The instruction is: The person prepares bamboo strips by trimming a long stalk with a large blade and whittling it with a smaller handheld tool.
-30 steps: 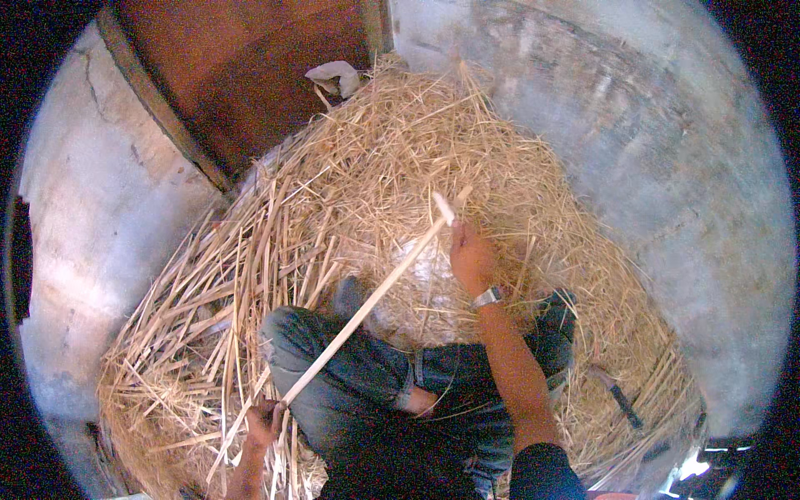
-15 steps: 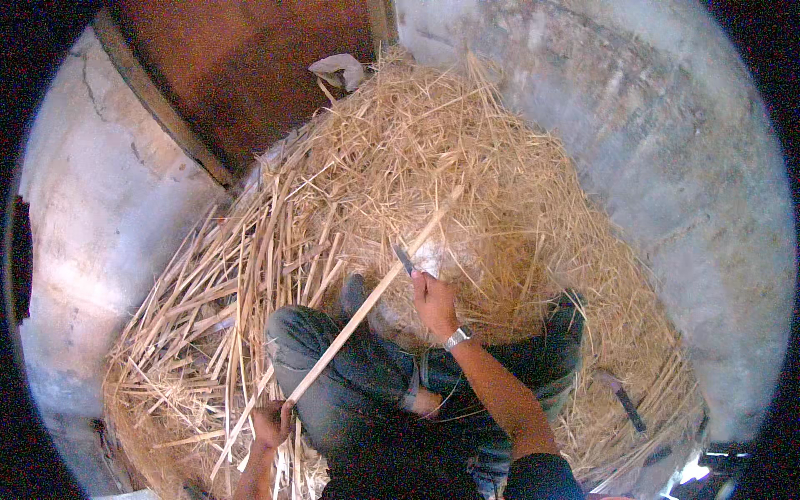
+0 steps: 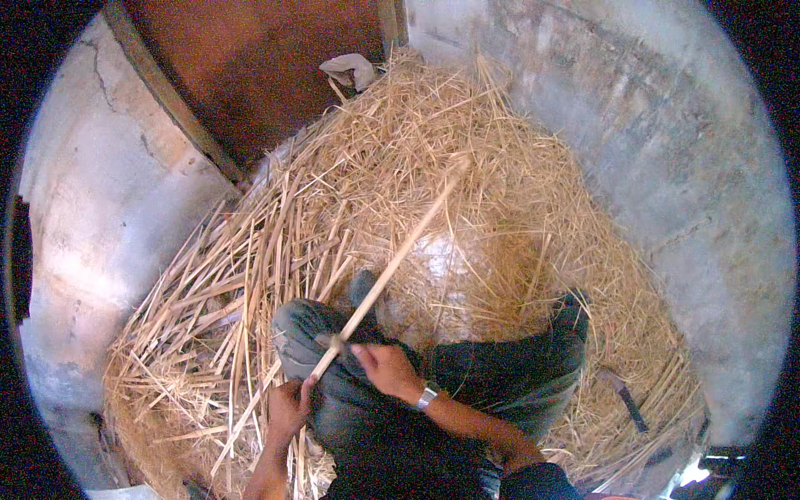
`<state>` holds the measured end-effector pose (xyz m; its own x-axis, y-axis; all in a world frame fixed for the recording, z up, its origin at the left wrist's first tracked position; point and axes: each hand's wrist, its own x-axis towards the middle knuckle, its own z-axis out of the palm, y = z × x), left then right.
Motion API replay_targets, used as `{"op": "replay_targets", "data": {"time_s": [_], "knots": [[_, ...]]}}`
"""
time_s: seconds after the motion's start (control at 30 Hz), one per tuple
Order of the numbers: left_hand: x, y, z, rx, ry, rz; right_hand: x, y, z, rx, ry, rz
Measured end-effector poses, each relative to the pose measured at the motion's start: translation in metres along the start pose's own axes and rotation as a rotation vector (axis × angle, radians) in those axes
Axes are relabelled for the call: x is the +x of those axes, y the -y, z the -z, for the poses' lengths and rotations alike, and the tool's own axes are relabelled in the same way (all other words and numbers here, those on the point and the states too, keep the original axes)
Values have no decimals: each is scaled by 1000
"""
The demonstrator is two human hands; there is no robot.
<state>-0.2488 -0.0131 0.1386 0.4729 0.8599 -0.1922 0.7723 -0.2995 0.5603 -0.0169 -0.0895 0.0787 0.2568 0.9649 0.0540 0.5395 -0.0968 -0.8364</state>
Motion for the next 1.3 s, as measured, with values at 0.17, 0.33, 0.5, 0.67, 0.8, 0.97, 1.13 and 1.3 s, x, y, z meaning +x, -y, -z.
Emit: {"op": "replay_targets", "data": {"time_s": [0.17, 0.33, 0.5, 0.67, 0.8, 0.97, 1.13, 1.3], "knots": [[0, -2, 1, 57, -12, -58, 29, -30, 59, -72, -401, -211], [13, -21, -19, -88, -7, -161, 88, -102, 142, -279, -736, -157], [34, -51, -32, -62, -1, -110, 96, -104, 133, -373, -617, -220], [34, -41, -39, 0, -16, -14, 66, -67, 56, -176, -457, -157], [37, -39, -39, 0, -24, -53, 48, -69, 33, -97, -326, -178], [47, -44, -45, -112, -68, -103, 3, 10, -9, 42, -95, 32], [43, -34, -43, -216, -25, -4, 23, -4, 9, -24, -227, -99], [41, -41, -38, -243, 48, -17, 104, -73, 110, -396, -595, -141]]}}
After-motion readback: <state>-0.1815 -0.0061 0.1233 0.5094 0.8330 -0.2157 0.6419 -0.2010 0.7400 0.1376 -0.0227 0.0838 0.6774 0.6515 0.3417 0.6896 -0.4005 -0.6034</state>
